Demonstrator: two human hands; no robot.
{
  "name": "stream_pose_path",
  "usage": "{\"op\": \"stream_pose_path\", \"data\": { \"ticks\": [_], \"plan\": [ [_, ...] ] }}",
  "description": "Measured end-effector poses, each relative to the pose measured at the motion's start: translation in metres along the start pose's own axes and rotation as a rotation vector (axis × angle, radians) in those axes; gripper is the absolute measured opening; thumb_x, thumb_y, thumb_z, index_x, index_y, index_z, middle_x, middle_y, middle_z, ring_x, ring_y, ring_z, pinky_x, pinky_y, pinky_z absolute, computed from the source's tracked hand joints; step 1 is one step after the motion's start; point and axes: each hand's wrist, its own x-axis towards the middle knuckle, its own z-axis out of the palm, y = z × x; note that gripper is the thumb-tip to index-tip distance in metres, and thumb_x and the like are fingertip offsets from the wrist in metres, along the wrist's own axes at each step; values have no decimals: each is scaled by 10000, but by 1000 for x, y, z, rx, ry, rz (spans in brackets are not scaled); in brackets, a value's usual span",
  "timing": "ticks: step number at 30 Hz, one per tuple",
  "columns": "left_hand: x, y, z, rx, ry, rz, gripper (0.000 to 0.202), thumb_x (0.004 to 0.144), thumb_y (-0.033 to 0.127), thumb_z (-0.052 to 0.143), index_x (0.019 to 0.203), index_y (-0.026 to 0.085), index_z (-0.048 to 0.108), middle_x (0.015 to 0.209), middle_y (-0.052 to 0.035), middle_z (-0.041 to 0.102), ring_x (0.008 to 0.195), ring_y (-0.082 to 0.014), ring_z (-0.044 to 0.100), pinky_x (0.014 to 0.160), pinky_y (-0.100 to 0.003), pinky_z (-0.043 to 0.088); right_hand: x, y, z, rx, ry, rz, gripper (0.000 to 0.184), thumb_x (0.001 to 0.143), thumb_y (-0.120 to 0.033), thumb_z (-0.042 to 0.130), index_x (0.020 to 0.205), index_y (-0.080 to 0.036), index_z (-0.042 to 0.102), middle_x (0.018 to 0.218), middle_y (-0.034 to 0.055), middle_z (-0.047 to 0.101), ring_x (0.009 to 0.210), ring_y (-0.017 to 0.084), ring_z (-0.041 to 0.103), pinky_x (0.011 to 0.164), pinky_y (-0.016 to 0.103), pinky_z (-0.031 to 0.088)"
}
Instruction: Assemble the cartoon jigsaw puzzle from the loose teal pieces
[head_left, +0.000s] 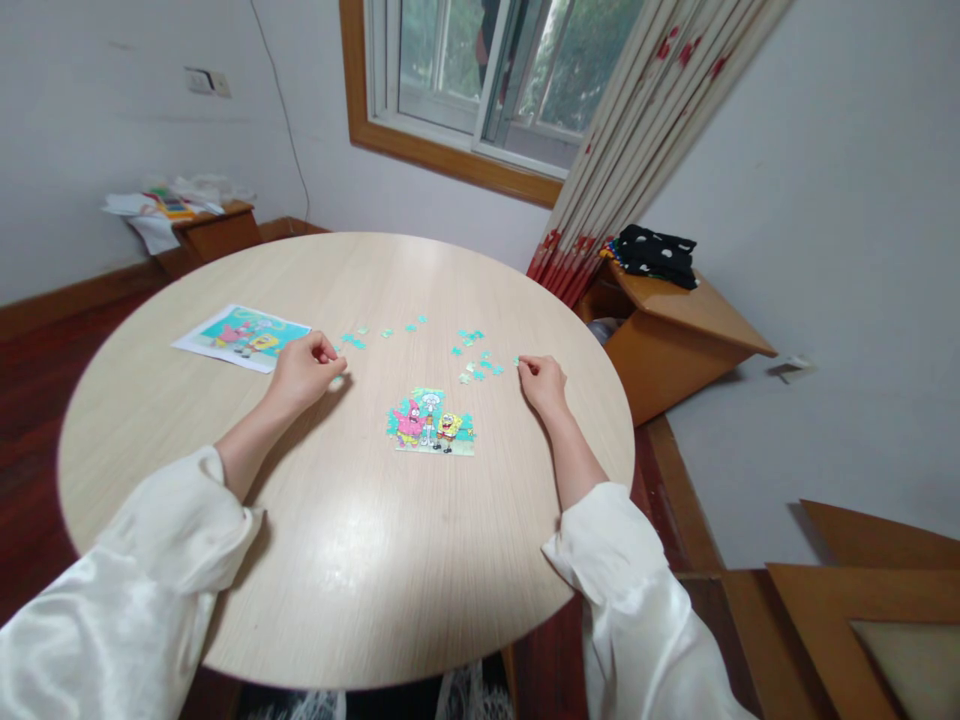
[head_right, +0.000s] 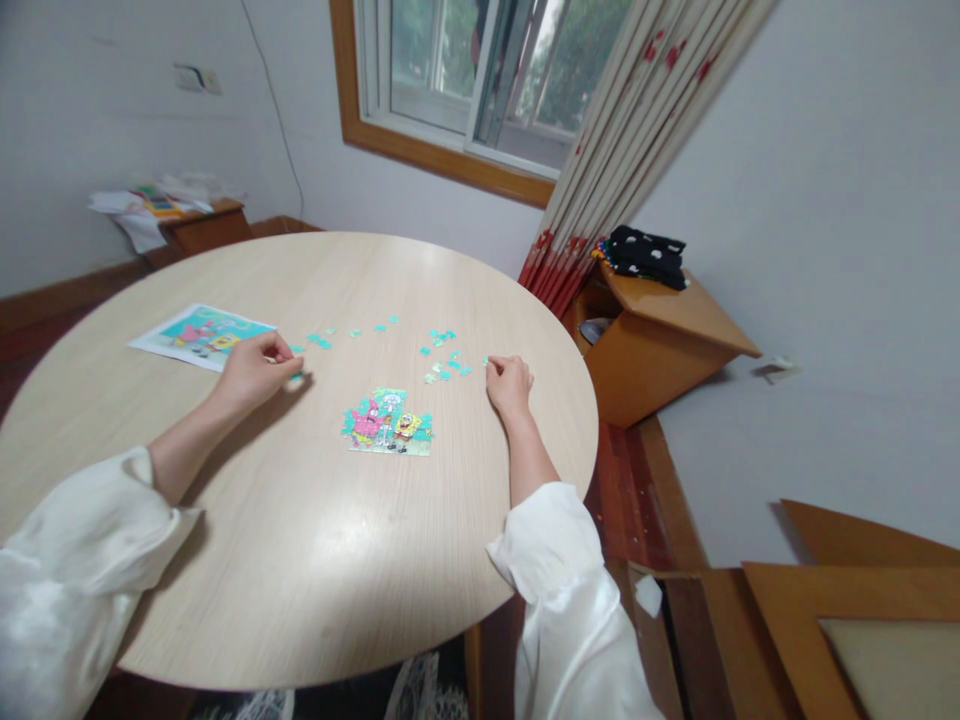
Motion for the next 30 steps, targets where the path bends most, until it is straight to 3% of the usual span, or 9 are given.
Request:
{"op": "stream_pose_path", "data": {
  "ticks": [7, 30],
  "plan": [
    [0, 0, 0, 2, -7, 17, 243, 608, 278, 612, 504, 217, 402, 510, 36, 443, 538, -135, 432, 546, -264, 331, -2, -3, -1, -59, -27, -13, 327, 818, -340, 551, 1047, -195, 734, 981, 112, 664, 947, 250, 576, 889, 436, 403],
    [2, -4, 1, 28, 3, 31, 180, 602, 235, 555, 525, 219, 393, 556, 29, 471, 592, -150, 475, 582, -269, 355, -1, -2, 0, -29, -29, -26, 286, 816, -280, 551, 1016, -207, 741, 960, 102, 658, 904, 228, 583, 882, 425, 417]
  ]
}}
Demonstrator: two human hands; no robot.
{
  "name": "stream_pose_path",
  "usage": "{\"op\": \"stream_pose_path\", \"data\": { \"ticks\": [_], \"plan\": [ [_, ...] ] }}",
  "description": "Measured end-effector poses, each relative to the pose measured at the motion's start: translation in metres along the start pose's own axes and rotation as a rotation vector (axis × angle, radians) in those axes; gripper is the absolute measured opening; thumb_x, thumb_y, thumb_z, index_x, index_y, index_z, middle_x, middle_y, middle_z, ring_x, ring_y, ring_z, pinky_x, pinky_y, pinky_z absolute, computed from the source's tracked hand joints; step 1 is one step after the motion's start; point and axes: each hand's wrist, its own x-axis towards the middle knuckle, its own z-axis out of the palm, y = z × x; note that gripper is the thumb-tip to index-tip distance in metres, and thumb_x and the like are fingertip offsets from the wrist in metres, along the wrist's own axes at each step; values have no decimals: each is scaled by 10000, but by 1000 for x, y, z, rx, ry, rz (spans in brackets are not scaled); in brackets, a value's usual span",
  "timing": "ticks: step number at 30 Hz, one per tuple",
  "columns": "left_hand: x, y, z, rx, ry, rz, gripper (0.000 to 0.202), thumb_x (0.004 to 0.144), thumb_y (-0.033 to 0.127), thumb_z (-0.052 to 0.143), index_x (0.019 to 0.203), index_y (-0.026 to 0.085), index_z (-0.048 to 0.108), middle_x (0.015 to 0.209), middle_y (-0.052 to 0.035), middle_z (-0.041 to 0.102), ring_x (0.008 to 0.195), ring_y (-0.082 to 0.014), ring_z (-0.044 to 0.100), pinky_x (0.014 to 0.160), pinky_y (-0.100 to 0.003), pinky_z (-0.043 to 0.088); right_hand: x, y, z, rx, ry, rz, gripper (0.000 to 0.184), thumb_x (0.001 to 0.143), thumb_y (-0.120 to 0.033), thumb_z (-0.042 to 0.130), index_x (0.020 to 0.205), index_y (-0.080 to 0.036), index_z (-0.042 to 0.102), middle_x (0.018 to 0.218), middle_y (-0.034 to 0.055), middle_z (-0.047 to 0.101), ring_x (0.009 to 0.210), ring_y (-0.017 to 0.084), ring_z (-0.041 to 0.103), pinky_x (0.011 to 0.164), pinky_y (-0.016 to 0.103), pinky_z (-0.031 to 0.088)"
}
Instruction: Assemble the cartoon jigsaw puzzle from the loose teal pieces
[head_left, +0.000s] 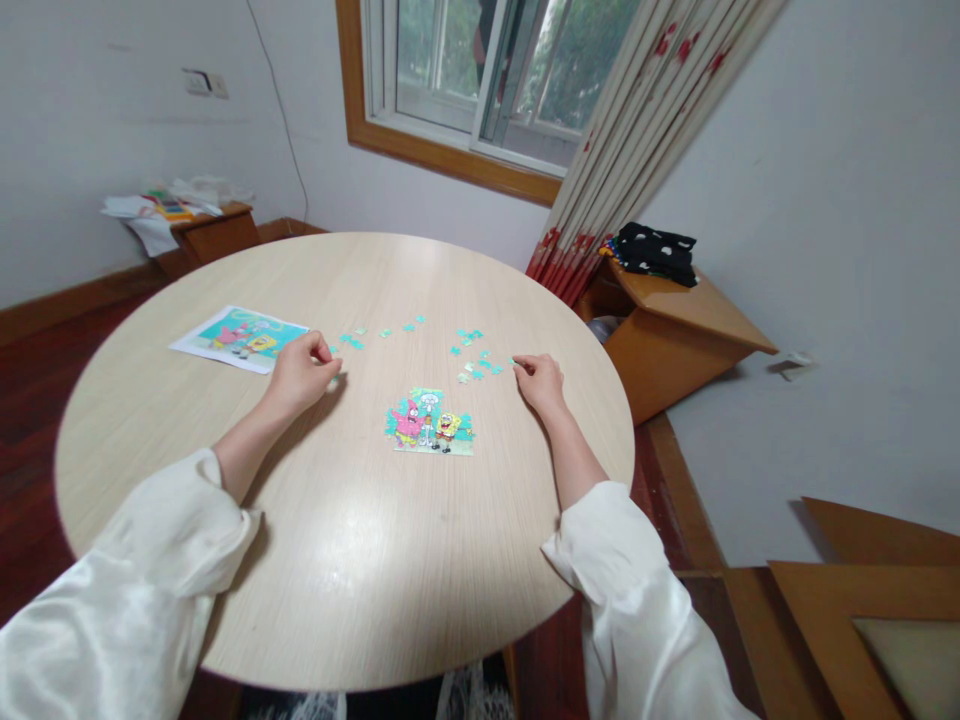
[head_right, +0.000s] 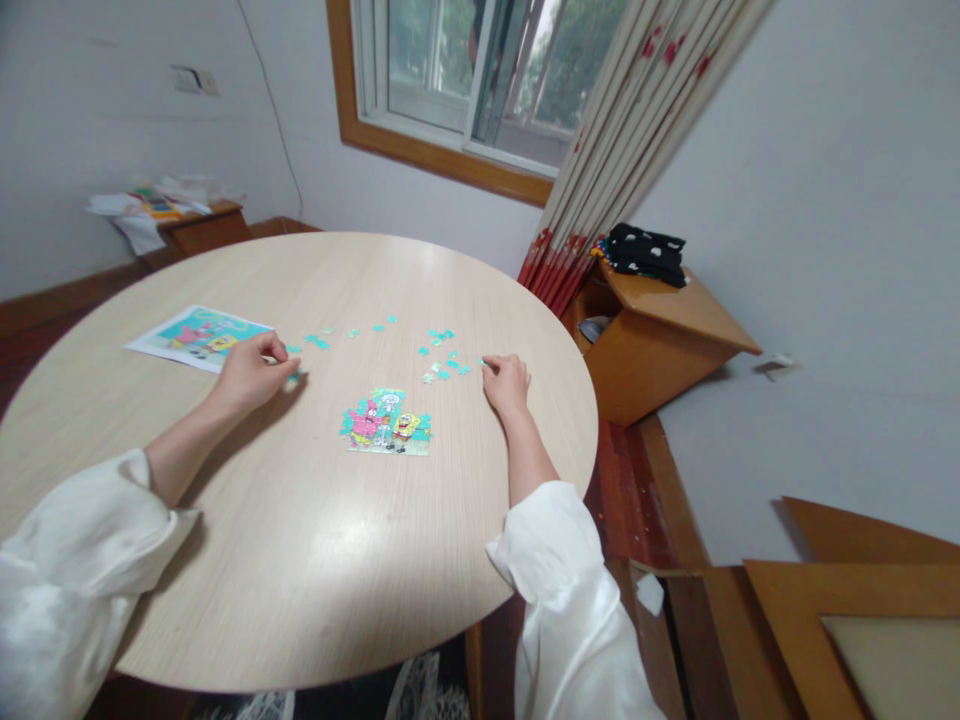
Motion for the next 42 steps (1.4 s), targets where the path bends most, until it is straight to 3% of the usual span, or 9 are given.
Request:
{"op": "stream_pose_path", "data": {
  "ticks": [8, 17, 30, 35, 39, 42],
  "plan": [
    [0, 2, 0, -2, -7, 8, 203, 605, 210, 563, 515, 220, 382, 551, 32, 468, 605, -155, 483, 602, -269, 364, 1, 2, 1, 17, 18, 8, 284, 804, -261, 558, 1019, -195, 731, 963, 94, 674, 900, 220, 592, 883, 420, 430],
    [0, 1, 0, 11, -3, 15, 260, 642, 206, 591, 518, 221, 364, 537, 40, 446, 589, -152, 463, 599, -269, 352, 2, 4, 2, 45, 29, 2, 207, 782, -284, 606, 879, -158, 739, 923, 102, 703, 836, 199, 610, 826, 372, 458],
    [-3, 7, -1, -15, 1, -19, 259, 633, 225, 602, 509, 222, 375, 529, 36, 447, 560, -146, 450, 574, -272, 343, 1, -1, -5, 78, 78, -30, 273, 836, -265, 489, 798, -139, 728, 844, 129, 715, 786, 222, 617, 769, 359, 456],
    [-2, 8, -1, -10, 1, -23, 261, 644, 229, 599, 512, 222, 375, 529, 36, 448, 552, -143, 449, 567, -273, 347, 0, -9, -4, 353, 88, 26, 281, 832, -325, 507, 745, -132, 693, 635, 63, 654, 627, 180, 603, 703, 342, 484],
    [-2, 7, -1, 0, 2, -23, 268, 651, 219, 607, 516, 224, 376, 531, 35, 449, 553, -141, 452, 562, -272, 347, -3, -24, -2, 780, -45, 93, 294, 772, -415, 605, 776, -132, 684, 685, 54, 676, 603, 143, 618, 672, 326, 520],
    [-2, 5, 0, -6, 6, -16, 267, 655, 217, 612, 520, 223, 382, 533, 37, 456, 550, -136, 455, 561, -268, 348, -8, -35, -4, 981, -191, 75, 356, 682, -481, 702, 805, -147, 691, 752, 63, 705, 655, 147, 647, 681, 322, 529]
  ]
}}
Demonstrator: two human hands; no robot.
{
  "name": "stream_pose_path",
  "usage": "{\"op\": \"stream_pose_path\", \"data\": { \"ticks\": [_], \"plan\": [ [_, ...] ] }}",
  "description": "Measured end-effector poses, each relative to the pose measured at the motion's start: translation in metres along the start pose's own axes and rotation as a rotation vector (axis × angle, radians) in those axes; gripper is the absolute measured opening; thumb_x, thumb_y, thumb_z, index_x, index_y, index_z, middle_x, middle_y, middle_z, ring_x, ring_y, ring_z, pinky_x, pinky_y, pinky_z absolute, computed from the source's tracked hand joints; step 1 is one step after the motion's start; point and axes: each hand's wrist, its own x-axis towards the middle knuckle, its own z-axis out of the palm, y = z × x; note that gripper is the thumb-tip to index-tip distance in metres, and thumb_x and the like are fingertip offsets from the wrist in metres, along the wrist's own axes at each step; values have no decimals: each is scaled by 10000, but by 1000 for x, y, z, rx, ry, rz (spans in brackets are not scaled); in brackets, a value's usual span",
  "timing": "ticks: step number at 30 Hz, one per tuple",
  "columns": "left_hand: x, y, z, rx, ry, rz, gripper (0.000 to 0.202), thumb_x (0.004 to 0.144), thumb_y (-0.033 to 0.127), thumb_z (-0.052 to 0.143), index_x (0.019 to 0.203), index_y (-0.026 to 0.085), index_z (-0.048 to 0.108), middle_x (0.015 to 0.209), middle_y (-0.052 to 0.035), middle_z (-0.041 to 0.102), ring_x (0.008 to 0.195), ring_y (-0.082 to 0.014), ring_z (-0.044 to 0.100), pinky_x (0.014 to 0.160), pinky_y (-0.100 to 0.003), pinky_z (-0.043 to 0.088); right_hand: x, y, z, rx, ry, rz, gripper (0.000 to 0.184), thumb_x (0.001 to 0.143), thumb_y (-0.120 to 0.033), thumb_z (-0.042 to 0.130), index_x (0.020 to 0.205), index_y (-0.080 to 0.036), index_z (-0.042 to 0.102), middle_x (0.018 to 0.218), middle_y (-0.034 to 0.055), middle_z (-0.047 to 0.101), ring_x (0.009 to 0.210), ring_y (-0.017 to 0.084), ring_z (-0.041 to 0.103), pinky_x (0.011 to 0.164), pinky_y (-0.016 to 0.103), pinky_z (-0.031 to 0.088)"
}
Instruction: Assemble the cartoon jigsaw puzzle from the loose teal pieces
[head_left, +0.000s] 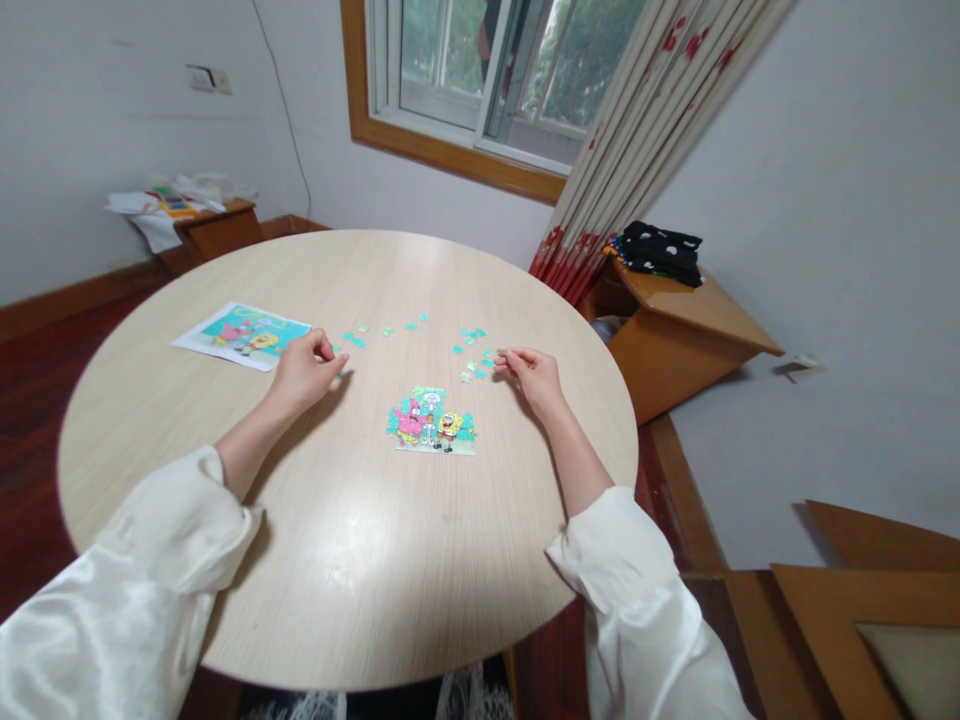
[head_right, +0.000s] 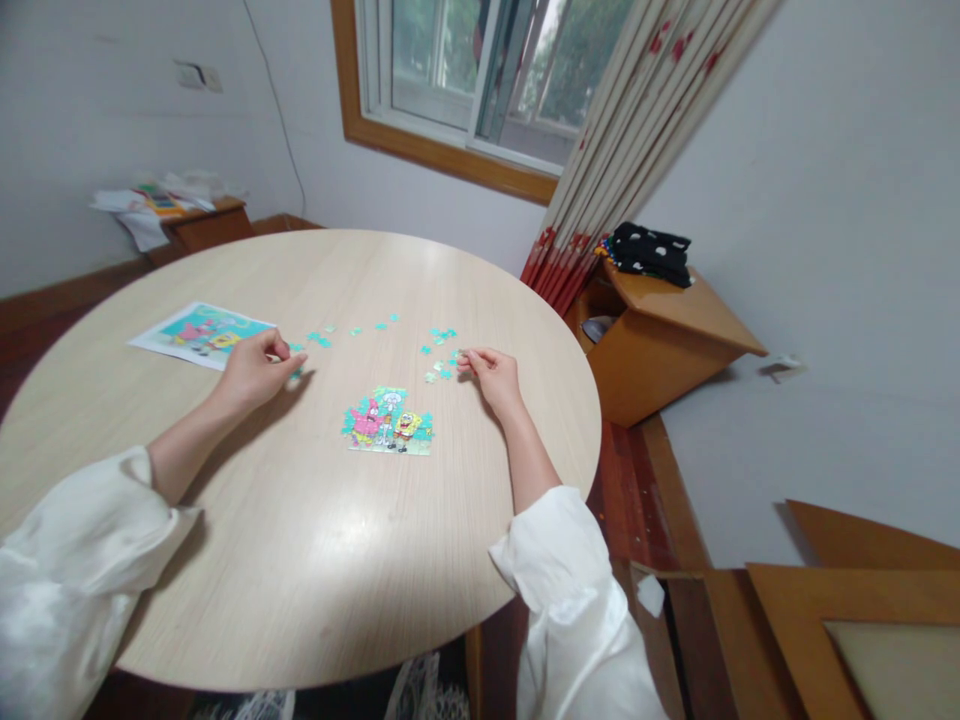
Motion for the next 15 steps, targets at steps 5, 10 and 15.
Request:
{"op": "stream_pose_path", "data": {
  "ticks": [5, 10, 15],
  "plan": [
    [1, -2, 2, -10, 8, 0, 275, 650, 199, 619, 520, 221, 379, 527, 45, 446, 532, -128, 441, 543, -262, 336, -8, -12, 7, 145, -164, 100, 479, 532, -560, 805, 764, -159, 686, 709, 45, 699, 624, 129, 630, 612, 273, 509],
    [0, -2, 3, 9, 5, -3, 281, 651, 197, 625, 517, 218, 379, 523, 44, 450, 527, -133, 451, 537, -263, 341, -11, -17, 9, 174, -234, 144, 474, 498, -569, 823, 655, -162, 637, 602, 0, 638, 513, 82, 545, 524, 228, 468],
    [0, -4, 2, 17, 12, 24, 262, 646, 220, 621, 520, 215, 391, 518, 45, 452, 518, -130, 446, 531, -260, 342, -13, -18, 11, 181, -260, 175, 454, 508, -545, 828, 630, -155, 631, 574, -9, 617, 484, 71, 528, 489, 211, 446]
  ]
}}
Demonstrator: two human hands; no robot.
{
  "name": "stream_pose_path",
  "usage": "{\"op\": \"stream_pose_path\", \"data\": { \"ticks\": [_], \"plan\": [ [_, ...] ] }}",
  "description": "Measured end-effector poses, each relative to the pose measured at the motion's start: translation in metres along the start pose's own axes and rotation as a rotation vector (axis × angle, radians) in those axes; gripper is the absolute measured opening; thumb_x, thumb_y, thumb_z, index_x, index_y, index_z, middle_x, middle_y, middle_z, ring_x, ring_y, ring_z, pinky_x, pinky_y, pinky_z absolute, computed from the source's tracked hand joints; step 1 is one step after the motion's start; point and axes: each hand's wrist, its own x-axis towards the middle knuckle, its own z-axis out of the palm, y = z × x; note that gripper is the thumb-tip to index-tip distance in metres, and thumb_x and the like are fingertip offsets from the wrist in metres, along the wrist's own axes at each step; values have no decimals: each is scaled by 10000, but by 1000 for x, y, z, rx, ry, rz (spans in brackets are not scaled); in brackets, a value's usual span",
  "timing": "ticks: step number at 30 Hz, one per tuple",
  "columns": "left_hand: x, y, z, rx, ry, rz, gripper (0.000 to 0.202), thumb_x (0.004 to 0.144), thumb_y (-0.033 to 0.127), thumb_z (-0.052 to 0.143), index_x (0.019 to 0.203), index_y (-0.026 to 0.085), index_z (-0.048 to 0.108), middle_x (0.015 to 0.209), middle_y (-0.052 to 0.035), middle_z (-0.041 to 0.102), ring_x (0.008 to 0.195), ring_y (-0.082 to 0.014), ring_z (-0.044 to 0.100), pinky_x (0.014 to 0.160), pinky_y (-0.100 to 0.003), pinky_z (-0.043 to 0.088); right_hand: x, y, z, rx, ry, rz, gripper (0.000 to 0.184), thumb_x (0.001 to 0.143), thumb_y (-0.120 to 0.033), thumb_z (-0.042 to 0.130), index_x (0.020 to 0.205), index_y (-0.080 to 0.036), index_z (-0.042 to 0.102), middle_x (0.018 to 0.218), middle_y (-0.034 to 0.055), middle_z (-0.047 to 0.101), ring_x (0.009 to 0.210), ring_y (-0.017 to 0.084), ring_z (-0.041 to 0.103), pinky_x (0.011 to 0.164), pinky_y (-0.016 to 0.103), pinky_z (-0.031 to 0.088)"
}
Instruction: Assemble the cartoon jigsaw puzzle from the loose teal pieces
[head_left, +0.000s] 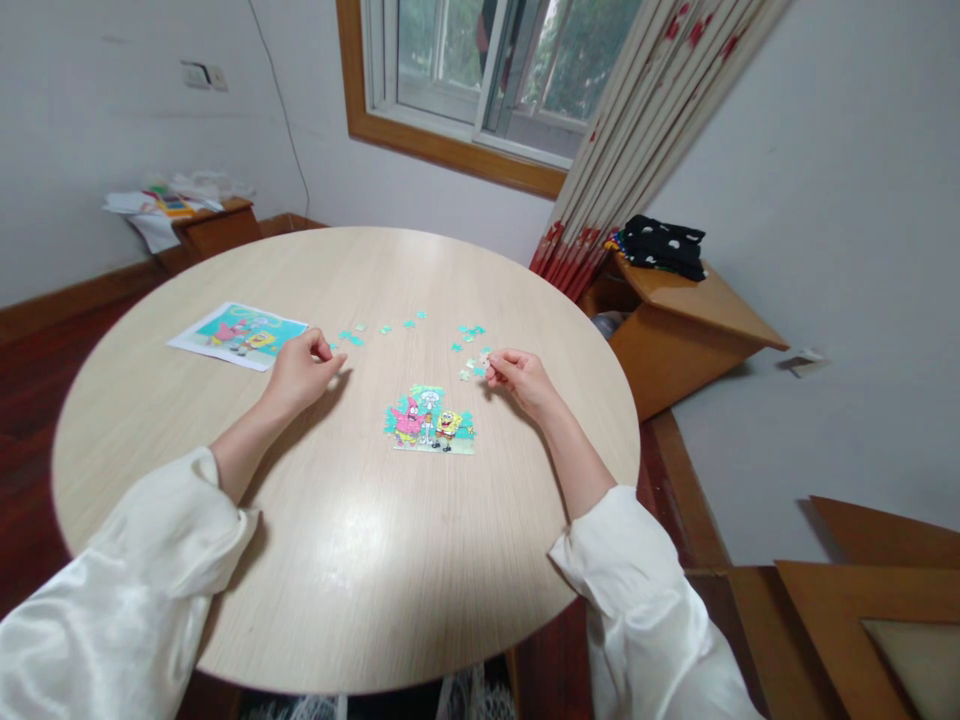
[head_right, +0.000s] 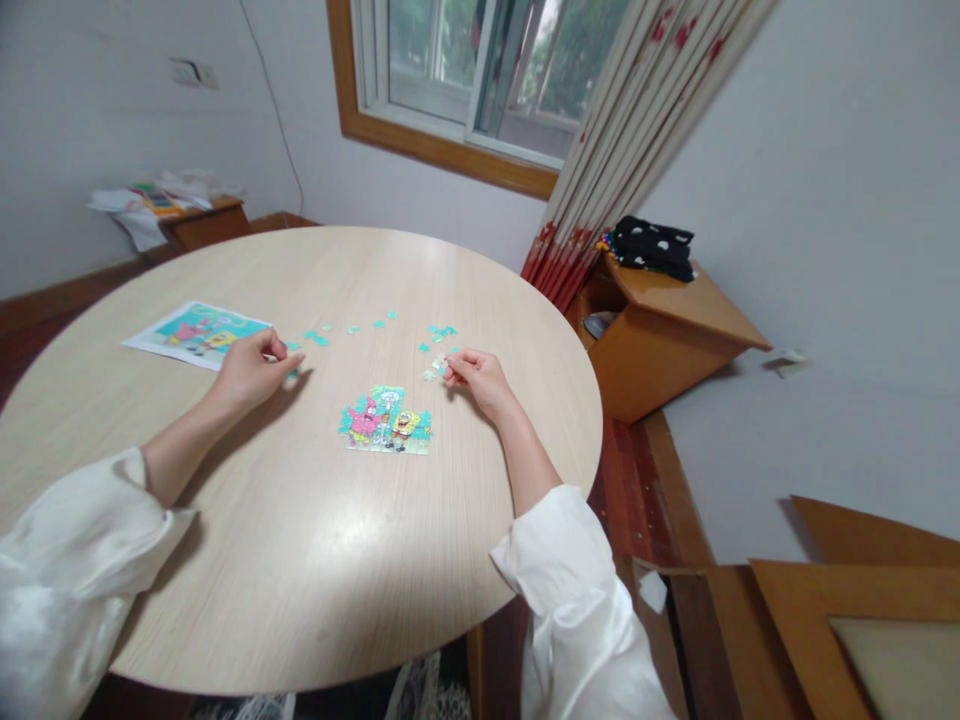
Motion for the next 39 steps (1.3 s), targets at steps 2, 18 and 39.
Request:
{"op": "stream_pose_path", "data": {
  "ticks": [2, 18, 39],
  "plan": [
    [0, -1, 0, 2, 1, 8, 259, 642, 223, 620, 518, 215, 393, 516, 45, 452, 519, -129, 445, 529, -259, 338, 0, 0, 0, 3, -7, 10, 441, 523, -535, 826, 632, -154, 636, 587, -3, 628, 496, 74, 539, 501, 214, 455],
    [2, -4, 1, 8, 8, 6, 264, 646, 226, 621, 517, 215, 391, 513, 46, 460, 512, -127, 458, 524, -258, 340, -2, 4, -1, 21, -109, 12, 433, 577, -405, 840, 924, -170, 734, 759, 43, 720, 710, 143, 658, 722, 316, 524],
    [-1, 3, -1, -12, -11, -21, 260, 643, 210, 626, 522, 218, 395, 528, 39, 462, 543, -139, 471, 550, -268, 361, -2, 4, 1, -185, -67, -10, 263, 643, -320, 751, 855, -168, 721, 747, 38, 692, 668, 138, 632, 708, 328, 500]
  ]
}}
